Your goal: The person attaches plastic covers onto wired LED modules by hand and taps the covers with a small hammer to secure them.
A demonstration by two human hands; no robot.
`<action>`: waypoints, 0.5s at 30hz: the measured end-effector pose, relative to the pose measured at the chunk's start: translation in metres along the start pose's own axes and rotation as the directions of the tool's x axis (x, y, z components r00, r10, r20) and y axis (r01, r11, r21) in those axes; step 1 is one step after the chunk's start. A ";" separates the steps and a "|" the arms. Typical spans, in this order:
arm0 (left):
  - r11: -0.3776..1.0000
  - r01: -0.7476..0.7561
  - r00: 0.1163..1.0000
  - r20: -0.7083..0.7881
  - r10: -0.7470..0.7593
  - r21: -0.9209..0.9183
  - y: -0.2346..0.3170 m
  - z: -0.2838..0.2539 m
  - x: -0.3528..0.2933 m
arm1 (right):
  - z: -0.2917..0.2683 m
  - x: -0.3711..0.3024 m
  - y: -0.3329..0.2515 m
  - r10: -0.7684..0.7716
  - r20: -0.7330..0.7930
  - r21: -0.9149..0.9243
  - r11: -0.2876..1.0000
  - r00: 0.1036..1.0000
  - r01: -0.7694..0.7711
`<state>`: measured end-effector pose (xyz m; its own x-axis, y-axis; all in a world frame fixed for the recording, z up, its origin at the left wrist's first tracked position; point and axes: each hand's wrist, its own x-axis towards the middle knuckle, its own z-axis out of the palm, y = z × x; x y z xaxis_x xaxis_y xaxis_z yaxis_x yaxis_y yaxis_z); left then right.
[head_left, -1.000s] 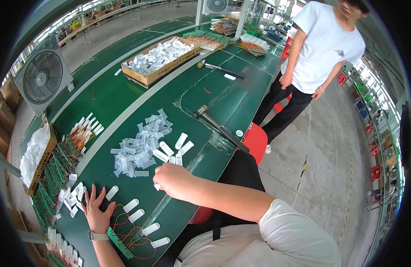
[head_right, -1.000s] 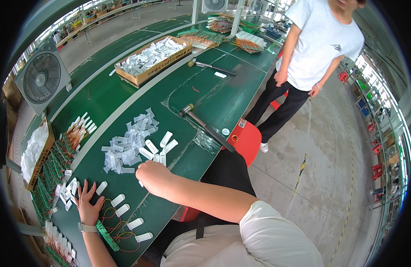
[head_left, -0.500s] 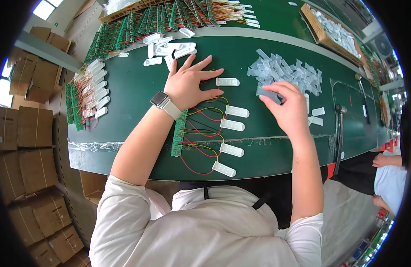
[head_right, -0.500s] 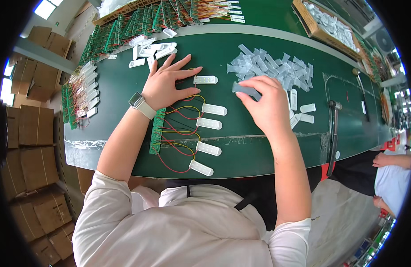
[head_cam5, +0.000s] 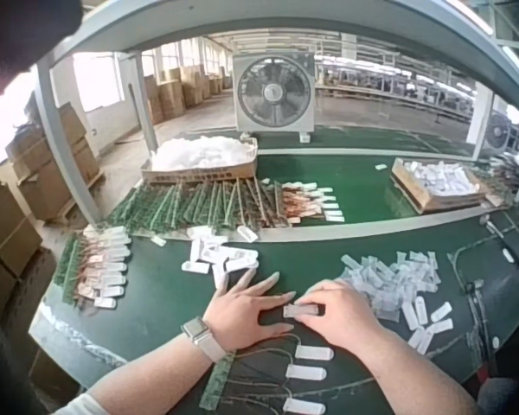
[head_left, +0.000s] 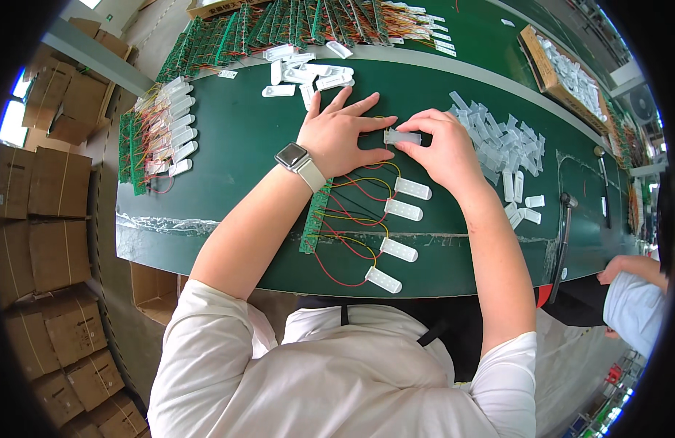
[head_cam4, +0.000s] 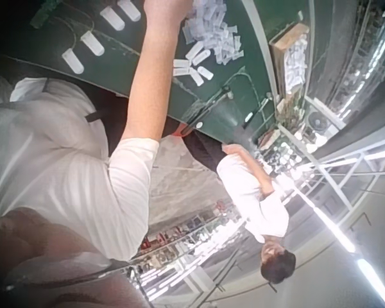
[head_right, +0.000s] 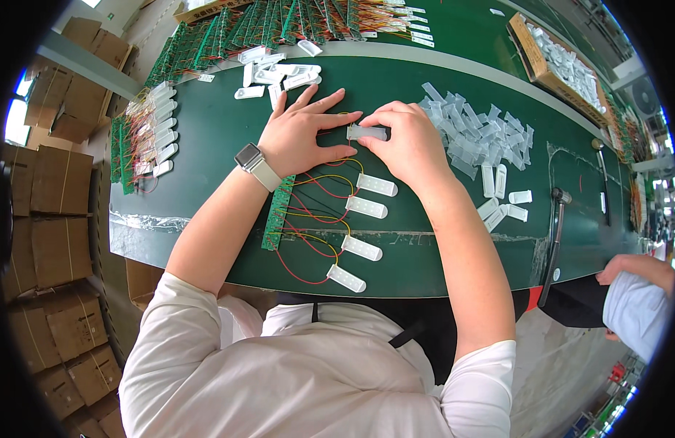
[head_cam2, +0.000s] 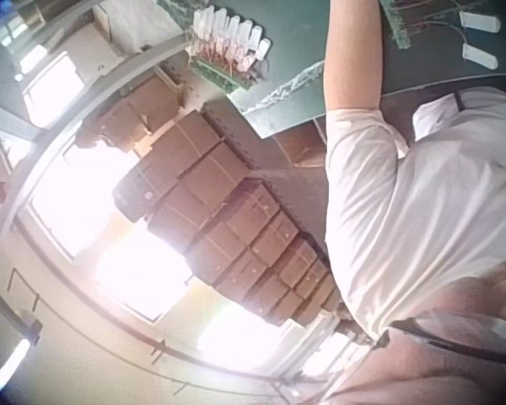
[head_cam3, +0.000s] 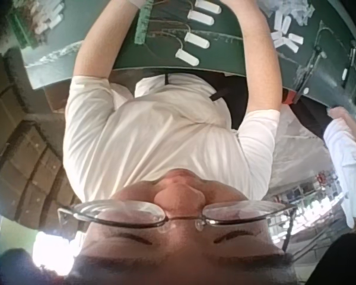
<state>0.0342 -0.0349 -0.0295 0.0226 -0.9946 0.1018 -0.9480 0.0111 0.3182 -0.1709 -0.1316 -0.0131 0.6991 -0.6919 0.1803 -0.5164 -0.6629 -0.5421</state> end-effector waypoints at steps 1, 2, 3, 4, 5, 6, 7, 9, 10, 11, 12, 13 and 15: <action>1.000 -0.004 1.000 -0.001 0.004 0.000 0.000 0.001 0.000 | 0.001 0.001 0.000 0.003 0.012 -0.007 1.000 1.000 -0.003; 1.000 -0.009 1.000 -0.003 0.009 -0.001 0.000 0.001 0.000 | 0.002 0.001 0.001 0.001 0.013 -0.008 1.000 1.000 -0.001; 1.000 -0.008 1.000 -0.005 0.008 -0.001 0.000 0.001 0.000 | 0.003 0.002 0.002 -0.004 0.013 -0.007 1.000 1.000 0.004; 1.000 -0.009 1.000 -0.006 0.009 0.000 0.000 0.001 0.000 | 0.004 0.002 0.002 -0.007 0.015 -0.005 1.000 1.000 0.007; 1.000 -0.010 1.000 -0.006 0.010 0.000 0.000 0.001 0.000 | 0.004 0.003 0.002 -0.008 0.016 -0.006 1.000 1.000 0.008; 1.000 -0.009 1.000 -0.007 0.009 -0.001 0.000 0.001 0.000 | 0.004 0.003 0.002 -0.008 0.018 -0.002 1.000 1.000 0.008; 1.000 -0.008 1.000 -0.011 0.008 -0.006 0.000 0.001 -0.001 | 0.004 0.003 0.002 -0.006 0.021 0.001 1.000 1.000 0.006; 1.000 -0.007 1.000 -0.015 0.006 -0.012 0.000 0.001 -0.001 | 0.005 0.002 0.004 -0.020 0.016 0.005 1.000 1.000 0.019; 1.000 -0.008 1.000 -0.018 0.007 -0.011 0.000 0.002 -0.001 | 0.005 0.002 0.005 -0.033 0.011 0.012 0.999 0.999 0.033; 1.000 -0.009 1.000 -0.021 0.009 -0.009 0.000 0.002 -0.001 | 0.005 0.002 0.005 -0.033 0.011 0.010 0.999 0.999 0.033; 1.000 -0.010 1.000 -0.022 0.009 -0.011 0.000 0.002 -0.001 | 0.005 0.002 0.005 -0.024 0.017 0.015 1.000 1.000 0.024; 1.000 -0.008 1.000 -0.014 0.008 -0.001 0.000 0.001 -0.001 | 0.005 0.003 0.005 -0.016 0.024 0.019 1.000 1.000 0.016; 1.000 -0.008 1.000 -0.006 0.008 0.007 0.000 0.001 0.000 | 0.005 0.003 0.004 -0.005 0.032 0.014 1.000 0.999 0.004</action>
<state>0.0340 -0.0351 -0.0306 0.0171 -0.9938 0.1103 -0.9504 0.0181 0.3104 -0.1686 -0.1352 -0.0184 0.7170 -0.6793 0.1566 -0.5061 -0.6617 -0.5531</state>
